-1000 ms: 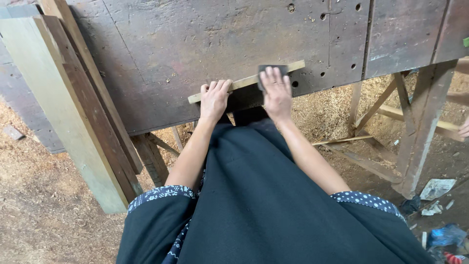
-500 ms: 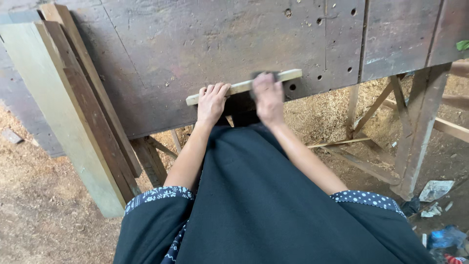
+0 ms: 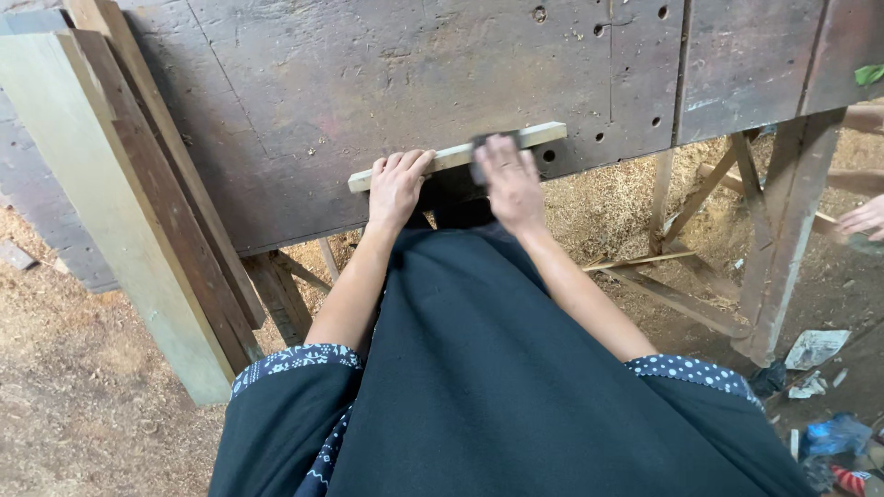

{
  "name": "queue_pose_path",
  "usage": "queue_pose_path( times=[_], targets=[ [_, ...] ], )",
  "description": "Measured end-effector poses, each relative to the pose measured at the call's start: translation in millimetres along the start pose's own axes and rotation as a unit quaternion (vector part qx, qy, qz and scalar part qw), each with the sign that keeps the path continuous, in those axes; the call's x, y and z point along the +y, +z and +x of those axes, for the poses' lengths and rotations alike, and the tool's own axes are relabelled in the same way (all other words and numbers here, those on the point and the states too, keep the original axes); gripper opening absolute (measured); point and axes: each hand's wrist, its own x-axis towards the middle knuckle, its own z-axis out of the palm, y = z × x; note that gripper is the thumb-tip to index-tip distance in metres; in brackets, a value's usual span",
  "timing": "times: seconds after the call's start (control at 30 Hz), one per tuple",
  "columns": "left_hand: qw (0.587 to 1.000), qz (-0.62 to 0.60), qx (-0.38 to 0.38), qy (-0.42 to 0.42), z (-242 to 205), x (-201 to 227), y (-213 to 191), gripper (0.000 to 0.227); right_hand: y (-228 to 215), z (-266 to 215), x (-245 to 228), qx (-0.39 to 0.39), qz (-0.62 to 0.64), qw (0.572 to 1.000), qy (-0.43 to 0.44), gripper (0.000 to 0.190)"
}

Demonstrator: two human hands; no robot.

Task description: The person sands a small piece of wood on a workbench using a piece of sandpaper, moving the sandpaper back and forth over the surface of the wood.

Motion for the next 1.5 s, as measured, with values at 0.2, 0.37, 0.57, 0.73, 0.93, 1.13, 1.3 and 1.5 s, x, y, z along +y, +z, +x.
queue_pose_path(
  times=[0.2,0.37,0.57,0.73,0.93,1.13,1.3,1.5],
  targets=[
    [1.000,0.020,0.003,0.011,1.6,-2.7,-0.7,0.048,8.7,8.4,0.1,0.065,0.023,0.998,0.013,0.056],
    [0.999,0.025,-0.034,-0.004,-4.0,-8.5,-0.2,0.047,0.6,4.2,14.0,0.040,-0.028,0.998,0.034,0.056],
    [1.000,0.004,-0.031,-0.004,-2.0,-12.3,1.9,0.049,7.6,-2.4,-17.2,-0.009,0.059,0.998,-0.036,0.060],
    [0.999,-0.005,-0.029,0.018,1.8,-15.3,0.1,0.044,-12.6,3.0,6.2,0.054,-0.013,0.996,0.072,0.055],
    [0.998,0.050,-0.028,0.016,-3.9,-7.7,8.3,0.047,5.0,8.1,-24.0,0.060,0.036,0.997,-0.010,0.051],
    [0.993,0.083,-0.068,0.042,5.4,10.6,27.8,0.065,-15.1,9.8,-2.6,0.098,0.014,0.990,0.096,0.051],
    [0.985,0.124,-0.114,0.036,7.6,17.5,27.1,0.086,-16.8,23.1,-15.2,0.114,0.088,0.976,0.161,0.058],
    [0.979,0.149,-0.138,0.015,4.8,18.3,35.7,0.093,-3.7,12.4,-14.5,0.093,0.131,0.984,0.082,0.050]
  ],
)
